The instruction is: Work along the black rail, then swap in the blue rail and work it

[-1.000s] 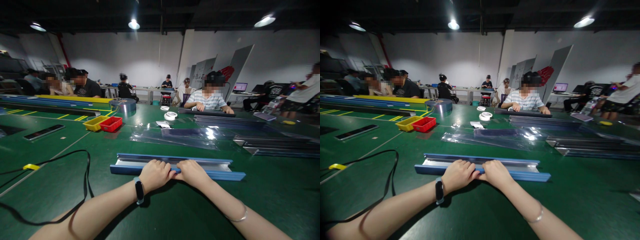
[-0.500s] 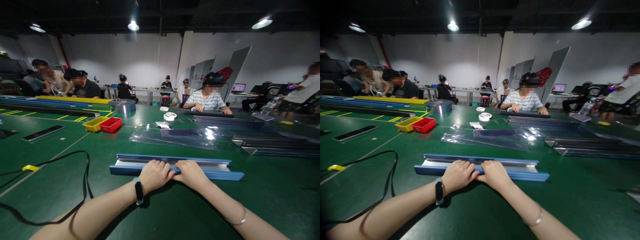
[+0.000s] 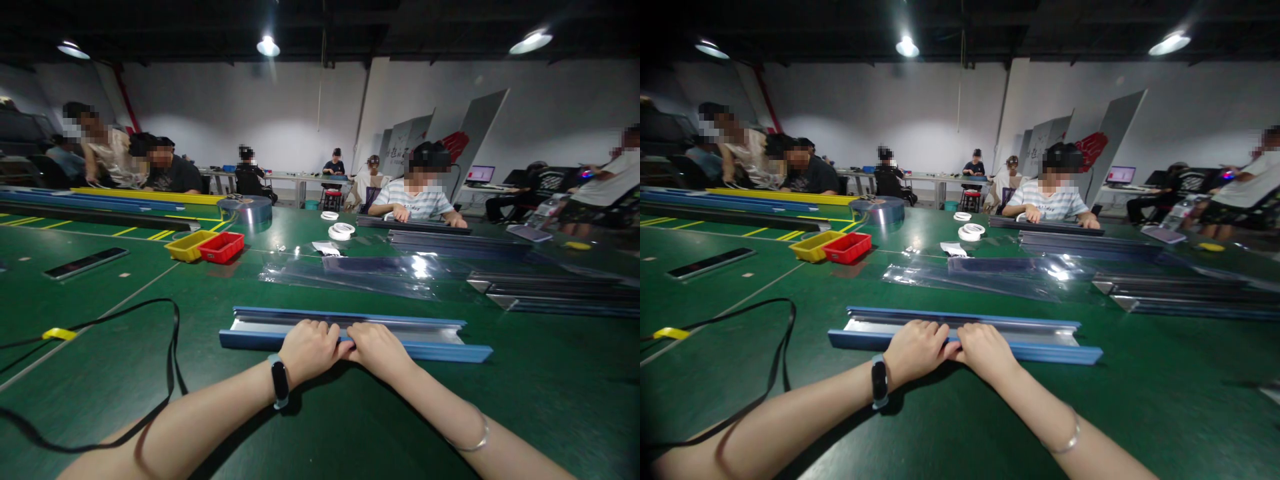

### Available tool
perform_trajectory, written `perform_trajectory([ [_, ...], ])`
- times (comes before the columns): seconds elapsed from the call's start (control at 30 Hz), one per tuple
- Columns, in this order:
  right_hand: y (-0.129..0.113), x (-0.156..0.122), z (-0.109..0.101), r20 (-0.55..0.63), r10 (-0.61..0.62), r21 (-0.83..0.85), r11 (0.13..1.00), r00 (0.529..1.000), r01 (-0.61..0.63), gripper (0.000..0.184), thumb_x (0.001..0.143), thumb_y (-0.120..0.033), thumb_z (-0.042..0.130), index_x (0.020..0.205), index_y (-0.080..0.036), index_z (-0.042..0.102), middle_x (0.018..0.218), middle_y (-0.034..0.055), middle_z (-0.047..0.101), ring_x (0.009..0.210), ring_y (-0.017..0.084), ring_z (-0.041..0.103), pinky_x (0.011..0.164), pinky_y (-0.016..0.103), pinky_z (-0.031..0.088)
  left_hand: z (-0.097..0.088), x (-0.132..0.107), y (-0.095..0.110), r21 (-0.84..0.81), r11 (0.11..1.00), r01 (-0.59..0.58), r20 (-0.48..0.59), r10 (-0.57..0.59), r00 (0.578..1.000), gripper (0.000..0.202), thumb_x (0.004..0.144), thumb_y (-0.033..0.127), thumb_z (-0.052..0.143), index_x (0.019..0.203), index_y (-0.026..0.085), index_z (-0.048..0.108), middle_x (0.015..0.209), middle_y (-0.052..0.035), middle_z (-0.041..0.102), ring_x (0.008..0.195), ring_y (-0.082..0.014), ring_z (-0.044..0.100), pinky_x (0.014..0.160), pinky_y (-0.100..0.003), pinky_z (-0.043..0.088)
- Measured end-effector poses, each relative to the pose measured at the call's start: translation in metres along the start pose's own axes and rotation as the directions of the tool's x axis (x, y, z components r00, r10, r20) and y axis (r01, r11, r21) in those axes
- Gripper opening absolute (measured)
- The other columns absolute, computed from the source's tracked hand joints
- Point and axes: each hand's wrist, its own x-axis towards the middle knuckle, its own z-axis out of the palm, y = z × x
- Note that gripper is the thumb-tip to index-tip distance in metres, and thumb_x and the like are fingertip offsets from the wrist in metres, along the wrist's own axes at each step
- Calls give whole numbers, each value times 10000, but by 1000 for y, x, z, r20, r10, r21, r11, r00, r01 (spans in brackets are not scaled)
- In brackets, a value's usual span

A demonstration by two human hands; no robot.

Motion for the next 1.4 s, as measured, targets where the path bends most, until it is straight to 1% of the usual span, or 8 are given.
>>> perform_trajectory([
  [0.17,-1,-1,0,-3,-8,5,1000,1000,9,219,742,-375,524,656,-175,537,649,25,586,644,159,562,579,252,335,2,-1,-1,27,999,-31,11,30,999,348,872,415,284,725,157,465,595,-51,541,556,-177,541,500,-276,360],
  [0.3,-9,-2,-6,-15,32,24,999,999,-31,132,731,-306,529,679,-185,523,674,13,574,679,159,547,567,252,332,1,-1,-1,32,998,-52,30,51,998,322,879,393,274,743,164,455,597,-41,532,554,-176,533,495,-274,361],
  [0.37,-14,-1,-8,-17,14,36,999,1000,-14,76,708,-258,549,719,-188,524,719,14,579,729,163,540,593,252,344,1,-1,-2,33,997,-72,37,71,997,305,881,366,277,742,160,454,604,-43,532,560,-172,533,504,-274,366],
  [0.4,-16,0,-8,-6,17,42,999,1000,-17,64,698,-240,554,714,-189,519,712,7,576,714,157,538,593,252,346,1,-1,-2,34,996,-79,38,78,996,300,880,357,279,742,158,456,607,-46,533,563,-170,534,510,-274,369],
  [0.6,-14,2,-2,31,22,45,999,999,-23,19,697,-199,525,702,-185,513,706,10,575,699,152,538,604,256,343,0,1,-2,19,996,-88,48,87,995,289,880,337,284,742,155,460,613,-45,530,567,-169,535,522,-282,374],
  [1.17,-14,0,0,-17,10,44,999,1000,-9,30,684,-181,487,703,-186,510,694,1,558,686,144,520,607,257,319,0,0,-1,-12,998,-59,46,59,997,238,861,328,331,742,171,464,632,-25,536,590,-177,524,546,-299,366],
  [1.3,-12,0,1,-12,2,49,999,1000,-1,37,689,-191,493,717,-184,517,703,6,566,697,149,527,618,255,324,-1,-1,-1,-25,999,-35,55,36,998,238,854,335,339,740,172,469,640,-24,536,604,-180,520,558,-306,370],
  [1.4,-11,1,3,-8,3,49,999,1000,-3,35,690,-182,490,708,-180,519,698,9,570,693,150,532,625,253,325,-5,0,0,-25,1000,8,63,-7,998,224,839,351,361,752,177,471,657,-24,533,631,-188,515,571,-314,376],
])
